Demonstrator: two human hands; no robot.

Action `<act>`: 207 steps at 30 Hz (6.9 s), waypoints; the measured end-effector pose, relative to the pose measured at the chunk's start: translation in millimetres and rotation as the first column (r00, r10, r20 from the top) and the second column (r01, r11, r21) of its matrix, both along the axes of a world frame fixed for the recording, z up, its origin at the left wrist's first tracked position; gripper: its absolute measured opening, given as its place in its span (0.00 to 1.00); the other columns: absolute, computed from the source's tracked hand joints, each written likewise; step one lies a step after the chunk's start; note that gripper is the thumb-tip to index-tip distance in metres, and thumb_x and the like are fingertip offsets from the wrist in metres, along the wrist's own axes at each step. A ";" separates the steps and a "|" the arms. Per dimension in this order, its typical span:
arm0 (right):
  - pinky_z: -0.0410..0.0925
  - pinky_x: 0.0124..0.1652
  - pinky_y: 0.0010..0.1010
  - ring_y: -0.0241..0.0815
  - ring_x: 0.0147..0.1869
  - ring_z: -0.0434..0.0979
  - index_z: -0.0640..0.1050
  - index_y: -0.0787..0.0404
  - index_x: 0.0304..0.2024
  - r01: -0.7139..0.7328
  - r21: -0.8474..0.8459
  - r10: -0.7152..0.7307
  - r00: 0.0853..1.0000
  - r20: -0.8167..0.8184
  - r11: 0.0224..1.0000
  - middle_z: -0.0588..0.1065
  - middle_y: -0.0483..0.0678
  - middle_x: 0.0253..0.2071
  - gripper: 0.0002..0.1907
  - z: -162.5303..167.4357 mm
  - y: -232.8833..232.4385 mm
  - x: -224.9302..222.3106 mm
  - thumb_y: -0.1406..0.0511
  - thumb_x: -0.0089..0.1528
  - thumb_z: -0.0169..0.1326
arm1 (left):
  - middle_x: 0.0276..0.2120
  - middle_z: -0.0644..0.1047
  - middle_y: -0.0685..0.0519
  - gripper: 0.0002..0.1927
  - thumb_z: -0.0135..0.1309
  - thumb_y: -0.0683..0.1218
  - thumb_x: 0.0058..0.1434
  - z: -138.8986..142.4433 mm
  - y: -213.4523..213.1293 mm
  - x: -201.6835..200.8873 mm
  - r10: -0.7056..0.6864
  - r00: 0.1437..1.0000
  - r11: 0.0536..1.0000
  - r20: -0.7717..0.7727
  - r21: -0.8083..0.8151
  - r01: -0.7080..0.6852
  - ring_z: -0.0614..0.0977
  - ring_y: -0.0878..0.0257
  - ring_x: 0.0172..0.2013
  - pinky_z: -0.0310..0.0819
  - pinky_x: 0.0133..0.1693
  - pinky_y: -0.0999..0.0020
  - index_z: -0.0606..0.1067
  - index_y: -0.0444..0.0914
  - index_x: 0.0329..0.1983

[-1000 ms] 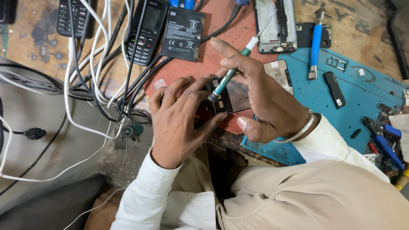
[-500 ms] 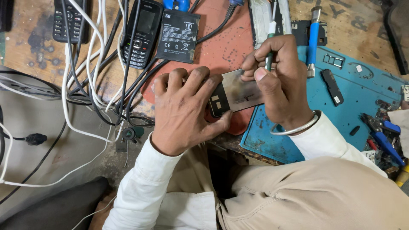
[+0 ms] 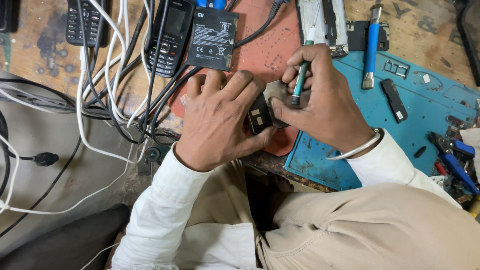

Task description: The person pries the display assembly off a smartphone using a pry tool and screwdriver, working around the edges of the frame. They then peel back the protective film and flex cable from the separated screen and continue prying at the display connector area on the workbench.

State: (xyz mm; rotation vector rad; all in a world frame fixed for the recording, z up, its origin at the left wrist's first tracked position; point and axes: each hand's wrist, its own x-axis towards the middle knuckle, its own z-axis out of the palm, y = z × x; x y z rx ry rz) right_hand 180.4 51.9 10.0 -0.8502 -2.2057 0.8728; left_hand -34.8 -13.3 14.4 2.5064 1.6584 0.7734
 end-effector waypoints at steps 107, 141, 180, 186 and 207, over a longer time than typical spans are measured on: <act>0.69 0.37 0.17 0.26 0.38 0.76 0.65 0.56 0.49 0.018 -0.357 -0.229 0.795 -0.561 0.934 0.79 0.46 0.39 0.21 -10.2 3.6 11.4 0.71 0.67 0.65 | 0.32 0.80 0.54 0.08 0.64 0.38 0.62 -0.4 -35.4 -2.4 0.292 0.650 0.956 0.702 -0.204 -0.209 0.77 0.74 0.28 0.72 0.29 0.78 0.75 0.32 0.38; 0.71 0.39 0.24 0.32 0.37 0.77 0.72 0.63 0.40 0.350 -0.114 -0.340 0.936 0.095 0.930 0.77 0.45 0.31 0.18 17.1 -1.5 33.0 0.67 0.57 0.70 | 0.34 0.77 0.49 0.10 0.67 0.36 0.58 -41.4 -33.0 6.2 0.211 0.878 0.929 0.429 0.191 -0.317 0.79 0.54 0.33 0.72 0.37 0.61 0.76 0.37 0.37; 0.67 0.38 0.42 0.49 0.40 0.74 0.71 0.58 0.45 0.286 0.481 -0.367 0.927 0.080 0.829 0.78 0.47 0.38 0.17 13.8 27.3 -4.7 0.64 0.65 0.68 | 0.35 0.78 0.50 0.10 0.65 0.36 0.58 -45.5 -32.9 7.0 0.188 0.877 0.919 0.441 0.235 -0.315 0.80 0.53 0.35 0.73 0.38 0.61 0.76 0.36 0.39; 0.73 0.39 0.32 0.41 0.39 0.83 0.72 0.59 0.37 -0.074 0.081 0.069 0.996 0.054 0.994 0.80 0.44 0.37 0.17 13.9 3.9 10.4 0.57 0.62 0.64 | 0.38 0.77 0.49 0.12 0.68 0.38 0.57 -42.3 -34.1 6.0 0.175 0.867 0.925 0.467 0.224 -0.307 0.81 0.54 0.37 0.75 0.39 0.61 0.76 0.37 0.41; 0.70 0.46 0.34 0.39 0.43 0.75 0.77 0.64 0.61 -0.062 0.006 0.062 0.998 0.022 0.998 0.78 0.48 0.40 0.20 7.7 -0.8 33.3 0.62 0.70 0.47 | 0.39 0.76 0.55 0.15 0.70 0.46 0.54 -29.5 -33.5 5.8 0.228 0.923 0.939 0.310 0.182 -0.293 0.77 0.55 0.42 0.62 0.50 0.56 0.79 0.43 0.43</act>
